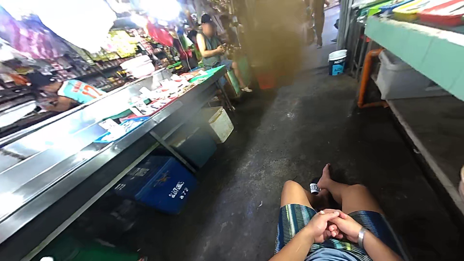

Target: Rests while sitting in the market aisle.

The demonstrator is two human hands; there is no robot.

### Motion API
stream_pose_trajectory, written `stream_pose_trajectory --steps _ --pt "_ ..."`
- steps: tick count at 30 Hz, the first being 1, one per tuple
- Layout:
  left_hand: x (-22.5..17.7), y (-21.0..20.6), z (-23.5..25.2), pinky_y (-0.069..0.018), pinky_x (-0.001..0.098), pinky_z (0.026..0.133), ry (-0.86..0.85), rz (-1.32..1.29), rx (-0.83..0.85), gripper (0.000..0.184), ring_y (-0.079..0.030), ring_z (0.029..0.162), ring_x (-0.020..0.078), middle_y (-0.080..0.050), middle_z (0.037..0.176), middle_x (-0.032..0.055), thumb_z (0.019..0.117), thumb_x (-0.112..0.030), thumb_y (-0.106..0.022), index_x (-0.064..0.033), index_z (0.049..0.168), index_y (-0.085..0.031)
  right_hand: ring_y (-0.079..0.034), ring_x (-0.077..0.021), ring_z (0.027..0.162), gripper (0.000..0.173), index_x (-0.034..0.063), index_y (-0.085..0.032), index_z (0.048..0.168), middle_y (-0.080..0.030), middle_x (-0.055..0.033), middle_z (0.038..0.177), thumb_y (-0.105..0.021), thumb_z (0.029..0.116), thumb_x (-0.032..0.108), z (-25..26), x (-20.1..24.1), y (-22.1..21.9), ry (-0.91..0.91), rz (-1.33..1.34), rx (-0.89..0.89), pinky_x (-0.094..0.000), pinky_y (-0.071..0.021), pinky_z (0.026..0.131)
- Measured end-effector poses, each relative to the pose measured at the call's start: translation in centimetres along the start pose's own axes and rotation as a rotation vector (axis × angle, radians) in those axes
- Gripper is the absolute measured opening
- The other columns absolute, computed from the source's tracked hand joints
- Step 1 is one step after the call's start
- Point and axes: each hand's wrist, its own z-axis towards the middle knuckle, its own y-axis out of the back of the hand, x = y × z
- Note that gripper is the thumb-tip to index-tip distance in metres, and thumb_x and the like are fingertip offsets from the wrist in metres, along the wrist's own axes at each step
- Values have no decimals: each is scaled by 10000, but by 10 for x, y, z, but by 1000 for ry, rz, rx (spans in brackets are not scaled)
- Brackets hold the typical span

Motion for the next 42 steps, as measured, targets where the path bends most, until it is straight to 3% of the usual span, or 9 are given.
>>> stream_pose_trajectory --steps 4,10,15,20,26,29,37,42 --pt "-3 1 -1 -544 306 622 32 70 -21 276 -530 542 100 -512 621 -49 1097 -315 -430 -165 1083 -661 -567 -105 519 214 112 -695 1117 -607 -15 654 -534 1063 242 0 1 3 -7 -47 13 -262 -478 475" --pt "-1 1 -1 -547 317 619 18 -11 -14 285 -530 532 111 -519 611 -34 1098 -313 -427 -157 1055 -661 -533 -97 498 198 126 -711 1067 -588 -15 633 -546 1062 236 0 2 -3 -10 -7 -23 -251 -435 455" --pt "-1 3 -1 -549 319 634 37 49 -20 271 -538 542 111 -521 617 -39 1093 -317 -448 -158 1070 -666 -591 -105 553 211 118 -709 1097 -633 -15 683 -542 1061 242 1 0 2 20 -64 21 -267 -498 505" --pt "-6 -5 -4 -558 313 623 36 -2 -43 292 -535 528 109 -512 607 -35 1102 -304 -417 -140 1060 -654 -543 -98 498 200 127 -688 1071 -592 -17 635 -533 1063 252 -1 3 -2 -7 -33 -5 -251 -442 461" --pt "-5 0 -2 -548 298 616 36 32 -15 267 -534 536 102 -517 621 -39 1094 -307 -439 -149 1073 -653 -577 -107 544 219 123 -707 1050 -615 -16 661 -530 1057 253 0 2 2 22 -79 21 -272 -484 512" --pt "-5 -2 -3 -544 309 617 35 16 -24 268 -528 537 108 -519 621 -35 1095 -309 -435 -156 1046 -650 -553 -100 518 217 123 -701 1024 -586 -7 635 -529 1059 250 -2 3 -2 27 -46 1 -262 -458 478" --pt "-2 3 -3 -543 309 623 38 38 -28 255 -532 538 105 -521 611 -44 1093 -302 -447 -169 1049 -660 -570 -111 540 221 113 -707 1091 -605 -17 668 -536 1059 249 1 0 0 29 -84 13 -281 -491 501" --pt "-3 -2 -5 -541 303 619 -4 -2 -18 275 -518 529 96 -503 603 -53 1093 -305 -434 -167 1043 -667 -506 -91 465 217 120 -706 1037 -560 -12 598 -524 1065 235 -2 3 -5 13 -9 0 -239 -412 428"
